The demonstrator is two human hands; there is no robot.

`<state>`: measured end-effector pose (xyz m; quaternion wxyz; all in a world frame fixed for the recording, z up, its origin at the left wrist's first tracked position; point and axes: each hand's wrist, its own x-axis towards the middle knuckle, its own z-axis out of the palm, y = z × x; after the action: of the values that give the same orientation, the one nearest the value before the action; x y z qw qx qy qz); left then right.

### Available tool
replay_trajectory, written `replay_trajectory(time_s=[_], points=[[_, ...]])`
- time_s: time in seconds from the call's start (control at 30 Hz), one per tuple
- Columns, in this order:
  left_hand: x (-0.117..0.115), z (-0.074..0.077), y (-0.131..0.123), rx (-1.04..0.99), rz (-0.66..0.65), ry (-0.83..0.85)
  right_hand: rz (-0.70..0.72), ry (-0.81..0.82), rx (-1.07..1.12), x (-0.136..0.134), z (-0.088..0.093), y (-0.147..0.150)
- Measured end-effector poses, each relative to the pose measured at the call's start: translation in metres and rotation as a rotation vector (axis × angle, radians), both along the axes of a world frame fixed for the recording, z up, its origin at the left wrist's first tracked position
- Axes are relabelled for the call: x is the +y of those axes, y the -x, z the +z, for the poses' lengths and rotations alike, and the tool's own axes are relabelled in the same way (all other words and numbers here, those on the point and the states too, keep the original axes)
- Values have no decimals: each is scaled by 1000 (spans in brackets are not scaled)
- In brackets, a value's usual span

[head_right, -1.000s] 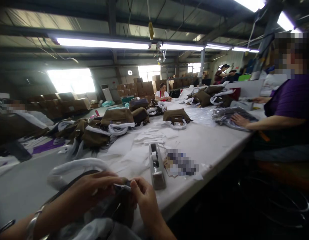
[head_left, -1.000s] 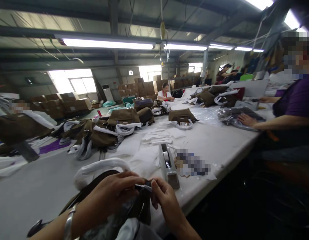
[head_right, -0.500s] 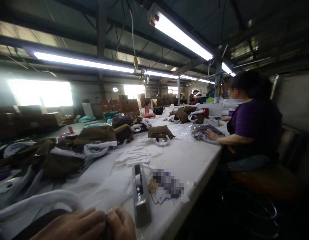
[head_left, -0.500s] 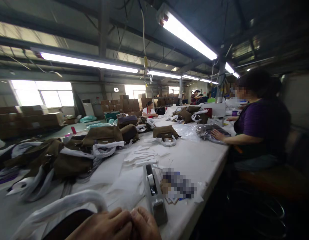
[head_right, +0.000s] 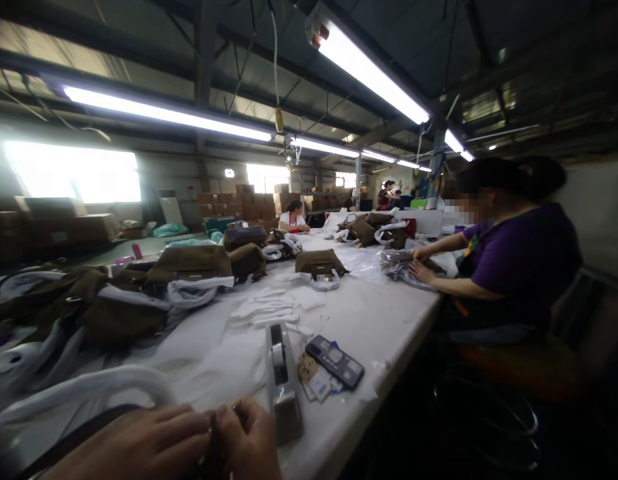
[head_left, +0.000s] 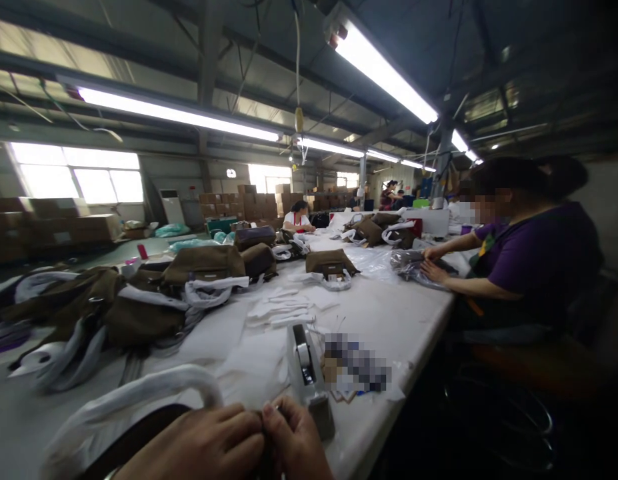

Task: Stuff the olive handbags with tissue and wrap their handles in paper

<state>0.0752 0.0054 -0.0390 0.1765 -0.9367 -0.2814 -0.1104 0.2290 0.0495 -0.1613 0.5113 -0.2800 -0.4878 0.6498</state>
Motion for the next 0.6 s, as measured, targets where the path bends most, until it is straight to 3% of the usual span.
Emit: replay_trajectory(time_s=[0.23,0.6], points=[[-4,6,2,60,79,67,52,55,-11,-14,28,-9],[-14,16,9,78,124,70,-4,68,-63,-10,31,-13]])
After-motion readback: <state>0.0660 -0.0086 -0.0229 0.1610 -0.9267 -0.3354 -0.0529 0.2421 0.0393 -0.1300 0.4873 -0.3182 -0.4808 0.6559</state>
